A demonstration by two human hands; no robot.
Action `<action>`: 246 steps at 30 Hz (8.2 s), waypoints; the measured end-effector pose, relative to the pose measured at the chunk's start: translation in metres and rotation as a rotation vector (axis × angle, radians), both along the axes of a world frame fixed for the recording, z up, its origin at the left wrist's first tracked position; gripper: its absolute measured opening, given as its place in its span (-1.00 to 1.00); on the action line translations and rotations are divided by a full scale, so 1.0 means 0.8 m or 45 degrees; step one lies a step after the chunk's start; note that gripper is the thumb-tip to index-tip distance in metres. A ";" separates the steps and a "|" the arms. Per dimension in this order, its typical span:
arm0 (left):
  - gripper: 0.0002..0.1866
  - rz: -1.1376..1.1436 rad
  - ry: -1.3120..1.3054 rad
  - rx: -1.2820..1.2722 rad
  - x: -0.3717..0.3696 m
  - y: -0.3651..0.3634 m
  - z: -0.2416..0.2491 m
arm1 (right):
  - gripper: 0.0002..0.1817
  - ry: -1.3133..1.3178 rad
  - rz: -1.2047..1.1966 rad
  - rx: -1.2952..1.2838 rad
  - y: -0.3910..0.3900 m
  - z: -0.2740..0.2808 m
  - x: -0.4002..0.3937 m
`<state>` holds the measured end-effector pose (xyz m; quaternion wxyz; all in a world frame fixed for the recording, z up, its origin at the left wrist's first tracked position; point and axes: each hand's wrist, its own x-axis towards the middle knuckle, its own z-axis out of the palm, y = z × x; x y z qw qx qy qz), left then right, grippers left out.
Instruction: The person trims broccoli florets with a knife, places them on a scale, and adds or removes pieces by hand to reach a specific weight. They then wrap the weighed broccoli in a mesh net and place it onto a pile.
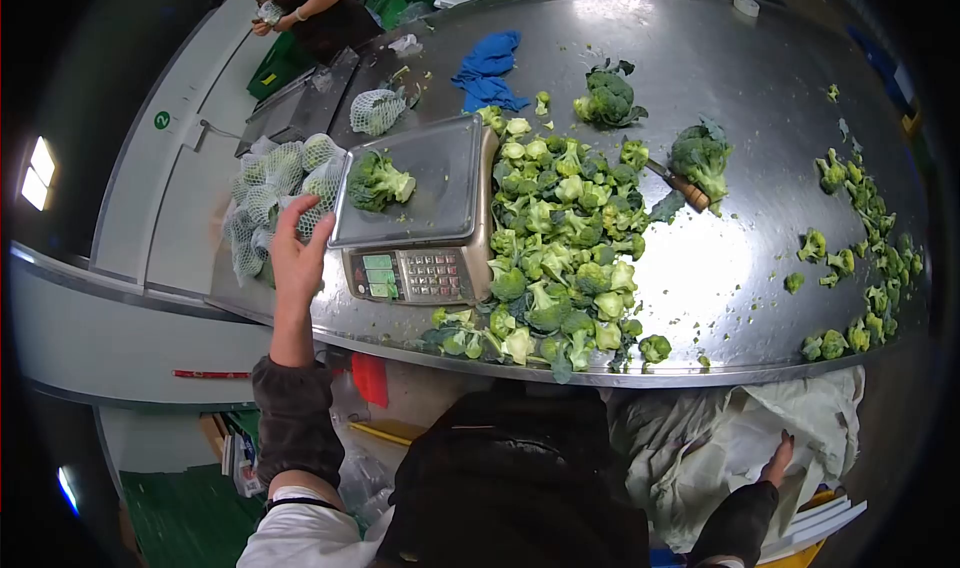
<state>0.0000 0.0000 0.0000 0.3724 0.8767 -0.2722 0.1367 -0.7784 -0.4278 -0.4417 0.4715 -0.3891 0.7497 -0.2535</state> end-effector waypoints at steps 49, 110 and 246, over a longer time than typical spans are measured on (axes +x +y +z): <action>-0.50 -0.736 1.655 -0.558 -0.084 -0.046 -0.166 | -0.38 -0.131 1.453 -0.960 0.322 0.408 0.750; -0.63 -0.669 2.260 -0.728 -0.107 -0.082 -0.110 | -0.62 0.701 1.275 -0.745 0.011 0.315 0.702; -0.61 -0.121 1.065 -0.188 0.150 -0.082 -0.121 | -0.70 -0.778 1.389 -1.110 0.331 0.404 0.960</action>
